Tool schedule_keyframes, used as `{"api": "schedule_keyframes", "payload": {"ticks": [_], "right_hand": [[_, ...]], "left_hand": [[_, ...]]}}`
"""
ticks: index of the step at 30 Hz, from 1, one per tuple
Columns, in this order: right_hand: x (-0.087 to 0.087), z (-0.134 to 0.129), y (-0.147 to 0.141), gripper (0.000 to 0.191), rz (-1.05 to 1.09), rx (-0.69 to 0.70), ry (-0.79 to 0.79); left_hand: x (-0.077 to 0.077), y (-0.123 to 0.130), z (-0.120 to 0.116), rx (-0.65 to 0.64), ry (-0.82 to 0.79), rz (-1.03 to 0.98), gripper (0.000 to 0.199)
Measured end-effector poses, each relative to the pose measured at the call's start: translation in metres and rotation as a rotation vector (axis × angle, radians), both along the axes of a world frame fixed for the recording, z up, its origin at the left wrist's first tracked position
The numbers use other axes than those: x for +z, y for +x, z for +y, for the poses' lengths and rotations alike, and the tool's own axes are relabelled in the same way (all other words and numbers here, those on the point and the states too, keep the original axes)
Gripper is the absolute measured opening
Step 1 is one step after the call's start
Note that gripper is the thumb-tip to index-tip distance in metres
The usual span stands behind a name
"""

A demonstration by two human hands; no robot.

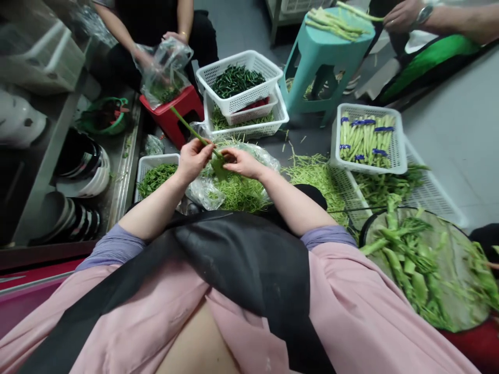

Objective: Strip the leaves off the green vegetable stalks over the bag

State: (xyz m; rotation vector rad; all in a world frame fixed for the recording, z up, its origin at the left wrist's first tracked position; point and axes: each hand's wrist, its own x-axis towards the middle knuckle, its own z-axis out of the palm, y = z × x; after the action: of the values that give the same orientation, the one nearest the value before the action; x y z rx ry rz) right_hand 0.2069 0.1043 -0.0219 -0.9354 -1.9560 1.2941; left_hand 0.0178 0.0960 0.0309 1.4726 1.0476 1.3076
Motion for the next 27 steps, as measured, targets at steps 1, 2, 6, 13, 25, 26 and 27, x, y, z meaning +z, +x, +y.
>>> {"api": "schedule_keyframes", "payload": {"ticks": [1,2,6,13,25,26,27], "right_hand": [[-0.012,-0.003,0.001,0.036,-0.093,-0.027,0.003],[-0.024,-0.006,0.003,0.032,-0.218,-0.056,0.009],[-0.070,-0.025,0.014,0.029,-0.655,-0.146,0.038],[-0.105,-0.042,0.033,0.042,-0.848,-0.172,-0.036],[0.009,-0.019,0.003,0.038,-0.238,-0.415,0.352],[0.026,-0.021,-0.003,0.034,-0.145,-0.332,0.317],[0.040,-0.024,-0.010,0.031,-0.073,-0.214,0.269]], "left_hand": [[0.005,-0.005,0.001,0.051,-0.009,-0.037,0.027],[0.010,-0.010,0.003,0.098,-0.022,-0.076,0.027],[0.025,-0.030,0.007,0.254,-0.085,-0.220,0.025],[0.069,-0.058,0.005,0.490,-0.052,-0.455,0.025],[0.069,-0.056,-0.008,0.314,-0.080,-0.432,0.018],[0.065,-0.048,-0.008,0.282,-0.100,-0.427,0.018],[0.062,-0.042,-0.009,0.251,-0.119,-0.421,0.018]]}}
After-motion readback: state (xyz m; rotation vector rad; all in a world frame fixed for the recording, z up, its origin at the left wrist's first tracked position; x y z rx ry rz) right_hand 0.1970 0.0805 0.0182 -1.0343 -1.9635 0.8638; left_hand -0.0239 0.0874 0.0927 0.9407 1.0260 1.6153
